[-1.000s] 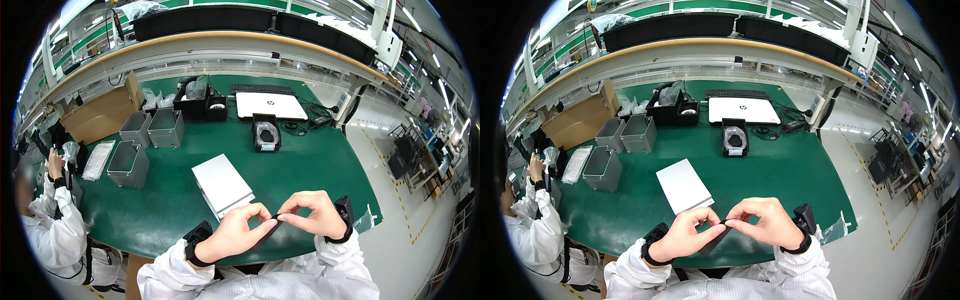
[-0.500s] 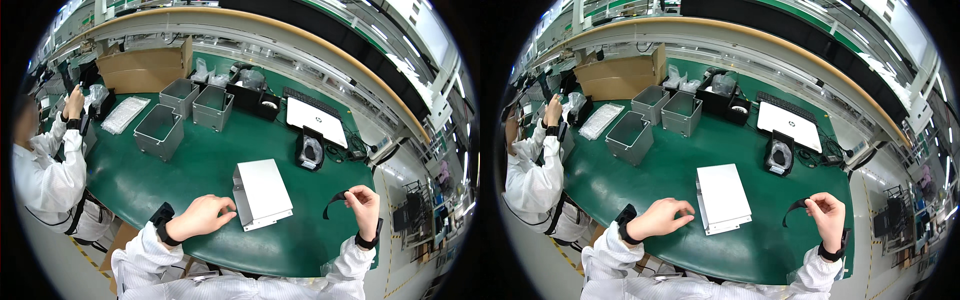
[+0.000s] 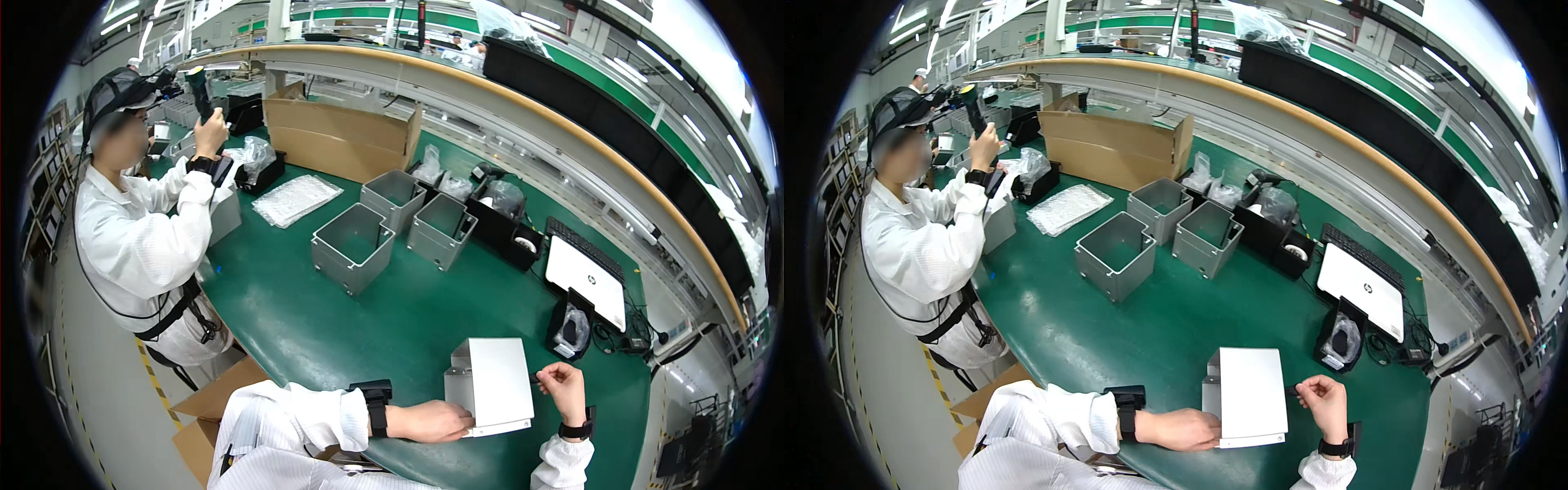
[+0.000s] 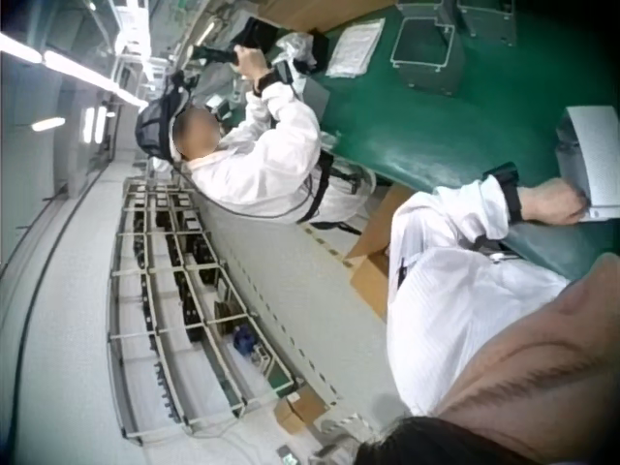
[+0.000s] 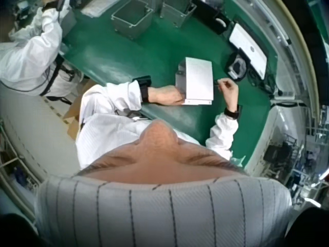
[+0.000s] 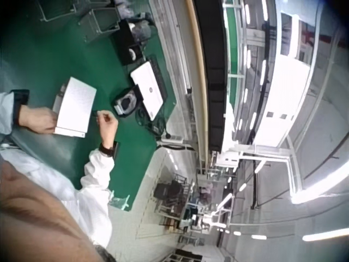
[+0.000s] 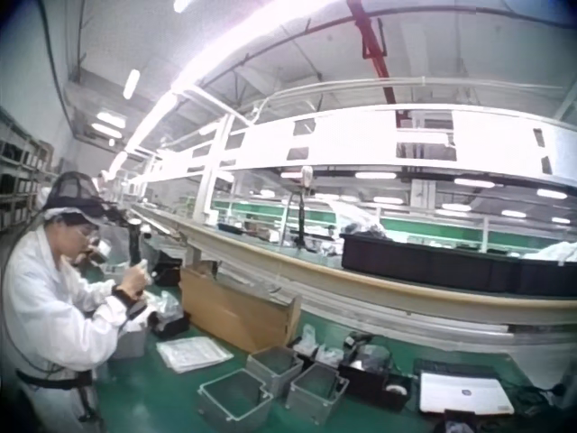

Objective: The person is assembling a metal housing component, including peeling protective films and fitting pieces together at a workbench.

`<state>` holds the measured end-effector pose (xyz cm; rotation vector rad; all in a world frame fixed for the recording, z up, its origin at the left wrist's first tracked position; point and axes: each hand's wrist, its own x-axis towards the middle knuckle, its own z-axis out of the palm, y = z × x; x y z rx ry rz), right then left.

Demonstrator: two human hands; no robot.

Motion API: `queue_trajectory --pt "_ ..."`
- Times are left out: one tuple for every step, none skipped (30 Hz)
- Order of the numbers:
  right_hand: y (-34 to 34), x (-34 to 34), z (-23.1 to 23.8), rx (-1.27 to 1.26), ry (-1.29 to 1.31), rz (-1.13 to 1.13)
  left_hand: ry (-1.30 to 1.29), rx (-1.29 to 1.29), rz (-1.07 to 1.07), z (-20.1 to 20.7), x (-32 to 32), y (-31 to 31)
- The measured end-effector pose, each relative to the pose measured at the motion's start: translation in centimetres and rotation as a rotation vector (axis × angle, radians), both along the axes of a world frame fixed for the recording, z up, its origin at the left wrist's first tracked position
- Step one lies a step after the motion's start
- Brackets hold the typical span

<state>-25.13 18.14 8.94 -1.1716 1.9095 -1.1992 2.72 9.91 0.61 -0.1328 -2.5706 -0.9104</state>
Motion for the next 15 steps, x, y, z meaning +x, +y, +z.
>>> queue_trajectory --pt "0.0 0.3 -0.3 0.02 -0.051 0.013 0.01 0.048 -0.041 -0.2 -0.2 0.3" --pt "-0.1 0.7 -0.5 0.032 -0.145 0.058 0.021 0.1 -0.087 -0.6 -0.2 0.5" --pt "-0.2 0.6 -1.5 0.022 -0.162 0.083 0.007 0.136 -0.165 0.2 -0.1 0.3" --pt "-0.1 0.5 -2.1 0.022 -0.174 0.098 0.009 0.16 -0.174 0.8 0.1 0.0" --pt "-1.0 0.7 -3.0 0.05 -0.234 0.109 0.046 0.095 -0.111 1.1 1.0 -0.7" --pt "-2.1 2.9 -1.6 0.087 -0.254 0.106 0.082 0.052 -0.049 1.1 1.8 -0.8" --pt "-3.2 3.6 -1.2 0.13 -0.309 0.211 0.144 -0.04 0.07 1.0 3.1 -1.1" --pt "-3.8 3.5 -1.8 0.1 -0.335 0.27 0.213 -0.137 0.177 0.9 4.0 -2.2" --pt "-4.2 3.7 -1.9 0.091 -0.409 0.275 0.262 -0.241 0.239 1.4 4.5 -3.6" --pt "-4.5 3.9 -1.5 0.073 -0.321 0.305 0.304 -0.346 0.312 2.0 5.1 -4.5" --pt "-4.7 3.7 -2.1 0.018 -0.282 0.336 0.333 -0.394 0.329 1.6 5.3 -5.7" --pt "-5.0 4.1 -2.2 0.038 -0.282 0.329 0.347 -0.451 0.364 1.3 5.6 -6.4" --pt "-5.2 4.5 -2.0 0.046 -0.34 0.319 0.347 -0.433 0.366 1.2 5.5 -6.8" --pt "-5.2 4.6 -2.0 0.051 -0.398 0.31 0.362 -0.468 0.379 1.1 5.4 -7.0" --pt "-5.0 4.6 -2.1 0.068 -0.376 0.279 0.378 -0.505 0.39 1.0 5.3 -7.0"
